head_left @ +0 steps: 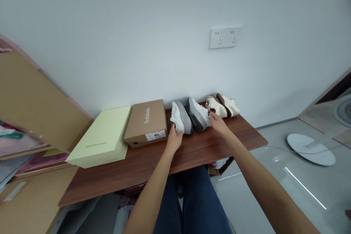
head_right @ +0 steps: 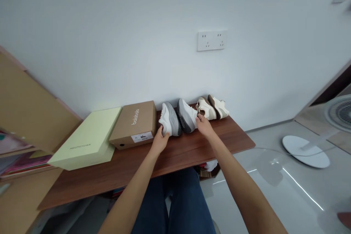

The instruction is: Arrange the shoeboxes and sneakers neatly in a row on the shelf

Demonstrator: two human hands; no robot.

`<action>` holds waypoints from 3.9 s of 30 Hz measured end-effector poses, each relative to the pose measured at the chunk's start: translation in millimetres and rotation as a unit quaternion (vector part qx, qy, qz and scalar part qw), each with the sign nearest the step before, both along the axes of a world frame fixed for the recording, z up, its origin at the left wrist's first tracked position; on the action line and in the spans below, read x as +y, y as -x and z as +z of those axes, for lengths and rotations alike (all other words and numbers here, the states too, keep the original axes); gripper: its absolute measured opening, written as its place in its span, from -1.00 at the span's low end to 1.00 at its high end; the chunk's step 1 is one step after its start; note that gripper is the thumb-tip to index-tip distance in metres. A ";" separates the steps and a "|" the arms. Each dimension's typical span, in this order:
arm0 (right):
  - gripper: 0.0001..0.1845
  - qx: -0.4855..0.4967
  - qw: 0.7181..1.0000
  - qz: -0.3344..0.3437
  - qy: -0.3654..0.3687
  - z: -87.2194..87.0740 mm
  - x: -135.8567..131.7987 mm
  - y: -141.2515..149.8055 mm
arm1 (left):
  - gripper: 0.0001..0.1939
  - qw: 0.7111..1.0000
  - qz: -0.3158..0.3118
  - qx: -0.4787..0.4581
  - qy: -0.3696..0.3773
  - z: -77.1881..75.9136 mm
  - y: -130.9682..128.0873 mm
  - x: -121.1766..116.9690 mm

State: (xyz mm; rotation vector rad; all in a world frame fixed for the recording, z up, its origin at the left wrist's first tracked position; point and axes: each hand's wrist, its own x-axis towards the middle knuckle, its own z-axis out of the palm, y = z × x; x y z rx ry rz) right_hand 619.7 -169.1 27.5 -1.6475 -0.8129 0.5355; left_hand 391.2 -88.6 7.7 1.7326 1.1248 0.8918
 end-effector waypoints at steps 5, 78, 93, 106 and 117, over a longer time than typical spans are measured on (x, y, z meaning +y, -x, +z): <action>-0.50 0.059 0.998 0.031 0.021 -24.1 0.1 -18.1 | -0.59 0.999 -0.007 -0.014 0.031 -8.1 -2.1 1.8; -0.61 -0.483 0.864 0.056 0.130 68.1 -83.4 -96.6 | -0.49 0.877 -0.152 0.354 -0.287 102.8 -73.4 -37.2; -0.61 -0.461 0.868 0.050 0.180 45.6 -93.9 -164.8 | -0.46 0.890 -0.205 0.335 -0.232 39.1 -174.8 -50.6; -0.47 -0.394 0.887 0.081 0.229 9.1 -62.1 -200.0 | -0.44 0.923 -0.148 0.304 -0.182 13.6 -214.4 -32.1; -0.75 -0.323 0.909 0.115 0.235 4.9 -42.9 -212.1 | -0.61 0.930 -0.130 0.321 -0.127 16.5 -229.2 -24.7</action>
